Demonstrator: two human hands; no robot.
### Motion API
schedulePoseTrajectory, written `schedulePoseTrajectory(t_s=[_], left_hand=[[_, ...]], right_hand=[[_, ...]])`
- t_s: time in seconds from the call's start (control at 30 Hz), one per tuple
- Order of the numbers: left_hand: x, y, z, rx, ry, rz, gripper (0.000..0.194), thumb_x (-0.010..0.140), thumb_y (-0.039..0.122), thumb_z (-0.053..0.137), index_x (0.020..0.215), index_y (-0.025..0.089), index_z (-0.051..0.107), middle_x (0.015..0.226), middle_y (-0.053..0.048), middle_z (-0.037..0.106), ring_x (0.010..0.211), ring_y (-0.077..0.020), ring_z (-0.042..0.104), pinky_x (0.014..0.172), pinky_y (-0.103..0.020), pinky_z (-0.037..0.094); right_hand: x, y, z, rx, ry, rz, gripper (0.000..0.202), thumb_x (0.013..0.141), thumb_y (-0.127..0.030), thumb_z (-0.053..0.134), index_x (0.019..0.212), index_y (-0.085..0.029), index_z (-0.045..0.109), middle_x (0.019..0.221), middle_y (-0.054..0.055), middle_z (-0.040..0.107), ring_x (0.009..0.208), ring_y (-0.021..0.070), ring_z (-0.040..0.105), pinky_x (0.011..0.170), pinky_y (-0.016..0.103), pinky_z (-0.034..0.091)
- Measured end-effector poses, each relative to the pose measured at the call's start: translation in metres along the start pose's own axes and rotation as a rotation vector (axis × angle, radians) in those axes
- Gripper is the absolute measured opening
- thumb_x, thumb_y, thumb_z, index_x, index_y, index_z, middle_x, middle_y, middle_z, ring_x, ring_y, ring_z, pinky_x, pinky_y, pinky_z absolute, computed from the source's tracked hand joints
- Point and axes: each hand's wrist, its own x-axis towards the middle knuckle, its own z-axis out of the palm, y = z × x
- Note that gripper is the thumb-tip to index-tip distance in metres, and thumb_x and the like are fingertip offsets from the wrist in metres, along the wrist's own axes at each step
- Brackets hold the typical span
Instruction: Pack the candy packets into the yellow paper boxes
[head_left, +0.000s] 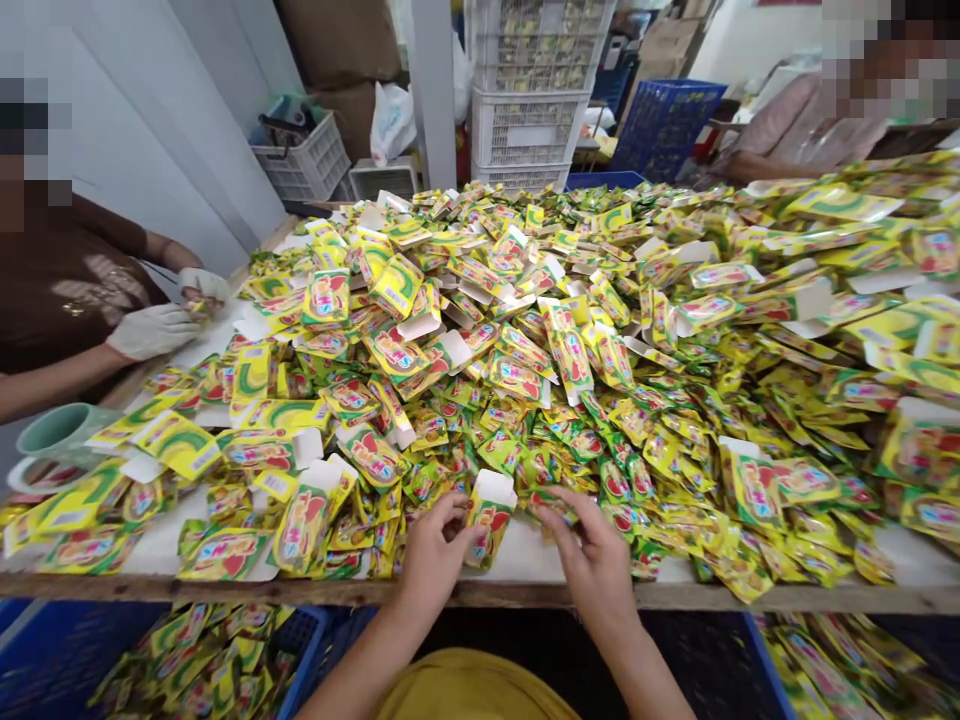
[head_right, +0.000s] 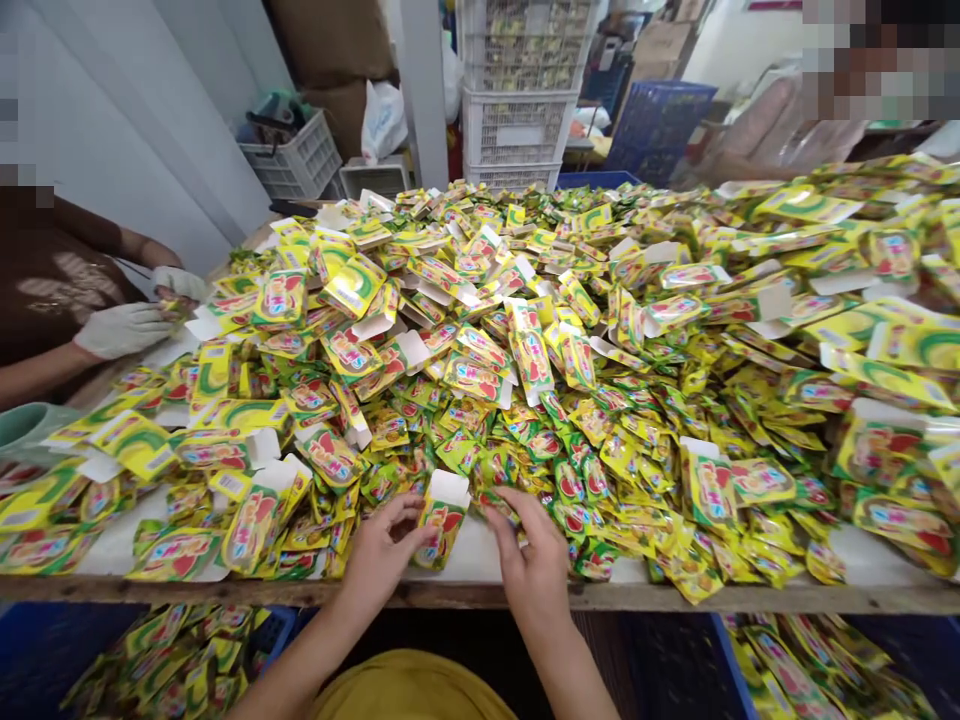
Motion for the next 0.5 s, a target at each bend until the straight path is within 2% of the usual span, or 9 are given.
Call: schedulePoseTrajectory(t_s=[0.03,0.07,0.17,0.23,0.33,0.43,0.5], left_hand=[[0.0,0.001,0.001,-0.023,-0.056,0.022,0.02,0.072,0.022,0.069,0.091,0.019,0.064,0.085,-0.004,0.072,0.081,-0.0207,0.067,0.075,-0.029,0.051],[-0.002,0.001,0.002,-0.041,-0.101,0.041,0.018,0.073,0.022,0.068,0.09,0.019,0.065,0.087,-0.004,0.072,0.083,-0.0207,0.067,0.076,-0.029,0.051],[-0.009,-0.002,0.002,-0.063,-0.144,0.066,0.01,0.076,0.023,0.065,0.086,0.02,0.064,0.082,-0.001,0.069,0.079,-0.0191,0.065,0.073,-0.027,0.05],[-0.015,-0.004,0.001,-0.058,-0.142,0.068,0.008,0.077,0.023,0.065,0.084,0.02,0.063,0.079,0.0,0.067,0.076,-0.0179,0.063,0.07,-0.025,0.048],[-0.02,-0.007,0.0,-0.009,-0.125,0.094,0.009,0.076,0.023,0.066,0.084,0.019,0.064,0.074,0.001,0.062,0.07,-0.0159,0.057,0.066,-0.024,0.045],[-0.02,-0.006,0.001,-0.068,-0.145,0.106,0.021,0.077,0.026,0.067,0.097,0.019,0.066,0.081,-0.001,0.065,0.074,-0.0166,0.056,0.069,-0.025,0.044],[-0.017,-0.006,0.002,-0.188,-0.215,0.095,0.033,0.078,0.029,0.067,0.109,0.019,0.065,0.094,-0.003,0.068,0.084,-0.0191,0.059,0.077,-0.027,0.046]], right_hand=[[0.005,-0.006,-0.004,-0.01,0.035,-0.057,0.017,0.089,-0.027,0.057,0.104,-0.023,0.065,0.101,0.007,0.068,0.094,0.0225,0.063,0.082,0.034,0.05],[0.01,-0.011,-0.006,-0.028,0.016,-0.122,0.016,0.09,-0.024,0.055,0.103,-0.023,0.065,0.1,0.007,0.067,0.095,0.022,0.061,0.082,0.034,0.049],[0.02,-0.025,-0.002,-0.186,-0.231,-0.264,0.019,0.09,-0.015,0.049,0.098,-0.022,0.065,0.093,0.007,0.063,0.089,0.0214,0.057,0.078,0.033,0.048],[0.023,-0.035,0.003,-0.361,-0.373,-0.283,0.024,0.086,-0.007,0.047,0.093,-0.021,0.065,0.088,0.007,0.06,0.086,0.0221,0.054,0.074,0.033,0.047],[0.024,-0.052,0.005,-0.577,-0.517,-0.284,0.027,0.074,0.001,0.048,0.082,-0.019,0.063,0.085,0.009,0.058,0.083,0.0236,0.052,0.072,0.034,0.045],[0.024,-0.064,0.001,-0.565,-0.615,-0.289,0.034,0.068,0.005,0.048,0.089,-0.018,0.062,0.09,0.009,0.06,0.085,0.0231,0.055,0.075,0.033,0.045],[0.023,-0.063,-0.002,-0.478,-0.596,-0.229,0.037,0.072,0.004,0.048,0.099,-0.019,0.061,0.091,0.007,0.062,0.084,0.0209,0.057,0.074,0.031,0.046]])
